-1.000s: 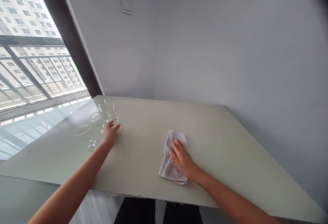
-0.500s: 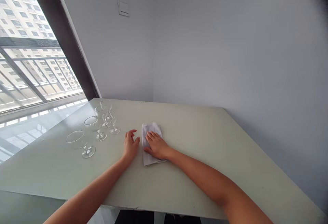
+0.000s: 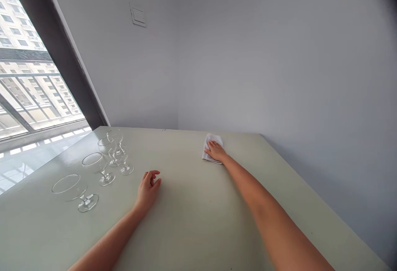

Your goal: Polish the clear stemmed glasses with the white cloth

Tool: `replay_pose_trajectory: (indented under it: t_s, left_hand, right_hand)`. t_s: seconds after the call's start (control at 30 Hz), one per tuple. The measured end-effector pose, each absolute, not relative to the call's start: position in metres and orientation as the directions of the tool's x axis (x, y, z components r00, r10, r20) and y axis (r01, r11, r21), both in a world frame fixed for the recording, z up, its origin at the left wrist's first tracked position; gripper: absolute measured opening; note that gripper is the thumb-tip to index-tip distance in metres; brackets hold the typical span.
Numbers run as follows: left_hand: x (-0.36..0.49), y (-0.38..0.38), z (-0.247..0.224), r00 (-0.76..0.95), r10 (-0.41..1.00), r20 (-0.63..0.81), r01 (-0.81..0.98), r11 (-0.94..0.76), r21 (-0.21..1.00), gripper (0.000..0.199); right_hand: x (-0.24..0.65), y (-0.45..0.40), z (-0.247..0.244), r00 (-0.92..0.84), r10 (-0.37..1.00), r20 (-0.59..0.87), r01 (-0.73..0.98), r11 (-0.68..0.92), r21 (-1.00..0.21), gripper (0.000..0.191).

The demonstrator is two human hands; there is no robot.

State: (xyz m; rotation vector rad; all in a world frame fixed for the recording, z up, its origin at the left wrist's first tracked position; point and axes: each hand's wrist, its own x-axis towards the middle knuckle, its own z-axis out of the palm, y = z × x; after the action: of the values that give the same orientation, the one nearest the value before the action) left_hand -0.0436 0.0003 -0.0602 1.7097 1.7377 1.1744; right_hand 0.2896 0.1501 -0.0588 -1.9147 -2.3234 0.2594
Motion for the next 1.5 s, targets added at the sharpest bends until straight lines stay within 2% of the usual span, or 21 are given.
replay_pose_trajectory:
  t_s: [0.17,0.33,0.43,0.5,0.63,0.77,0.87,0.93,1.0,1.1,1.17,1.23,1.33,1.5]
  left_hand:
    - [-0.045,0.001,-0.062,-0.136,0.961,0.24,0.609,-0.11,0.786,0.022]
    - [-0.044,0.0,-0.059,-0.147,0.964,0.22,0.627,-0.081,0.774,0.024]
    - [-0.04,-0.001,-0.056,-0.159,0.966,0.202,0.65,-0.052,0.758,0.025]
    - [-0.037,-0.002,-0.054,-0.151,0.969,0.193,0.668,-0.043,0.743,0.025]
    - [-0.034,-0.003,-0.053,-0.116,0.976,0.185,0.695,-0.053,0.717,0.025]
    - [-0.034,-0.003,-0.053,-0.105,0.975,0.197,0.704,-0.067,0.707,0.024]
    - [-0.036,-0.002,-0.053,-0.1,0.973,0.207,0.708,-0.077,0.702,0.023]
    - [-0.037,-0.002,-0.054,-0.103,0.971,0.216,0.707,-0.081,0.703,0.023]
    - [-0.038,-0.002,-0.055,-0.103,0.968,0.231,0.7,-0.094,0.707,0.022]
    - [-0.04,-0.002,-0.057,-0.091,0.961,0.261,0.682,-0.131,0.719,0.022]
    - [-0.041,-0.002,-0.057,-0.089,0.961,0.263,0.677,-0.135,0.723,0.022]
    - [-0.041,-0.002,-0.056,-0.094,0.966,0.24,0.683,-0.113,0.722,0.023]
    - [-0.04,-0.003,-0.053,-0.092,0.976,0.2,0.689,-0.083,0.72,0.024]
    - [-0.04,-0.003,-0.053,-0.074,0.978,0.194,0.702,-0.087,0.707,0.024]
  right_hand:
    - [0.389,0.129,-0.064,0.095,0.995,-0.036,0.981,-0.1,-0.165,0.065]
    - [0.459,0.083,-0.061,0.342,0.939,-0.04,0.93,-0.344,-0.13,0.063]
    - [0.471,0.062,-0.059,0.438,0.899,-0.031,0.892,-0.438,-0.113,0.065]
    - [0.462,0.056,-0.058,0.447,0.894,-0.028,0.888,-0.447,-0.106,0.065]
    - [0.412,0.055,-0.058,0.307,0.951,-0.033,0.946,-0.308,-0.103,0.063]
    - [0.329,0.054,-0.059,0.03,0.999,-0.04,0.992,-0.035,-0.123,0.064]
    - [0.255,0.038,-0.058,-0.184,0.982,-0.048,0.973,0.175,-0.154,0.067]
    - [0.208,0.015,-0.056,-0.389,0.92,-0.049,0.906,0.372,-0.204,0.069]
    - [0.17,-0.017,-0.05,-0.597,0.801,-0.036,0.778,0.568,-0.268,0.073]
    - [0.143,-0.072,-0.036,-0.768,0.64,0.013,0.597,0.723,-0.346,0.074]
    - [0.146,-0.103,-0.027,-0.818,0.576,0.006,0.526,0.751,-0.4,0.072]
    - [0.164,-0.127,-0.022,-0.818,0.574,-0.014,0.518,0.727,-0.451,0.071]
    - [0.209,-0.146,-0.023,-0.73,0.681,-0.061,0.618,0.619,-0.485,0.071]
    - [0.3,-0.148,-0.037,-0.414,0.907,-0.074,0.846,0.354,-0.399,0.066]
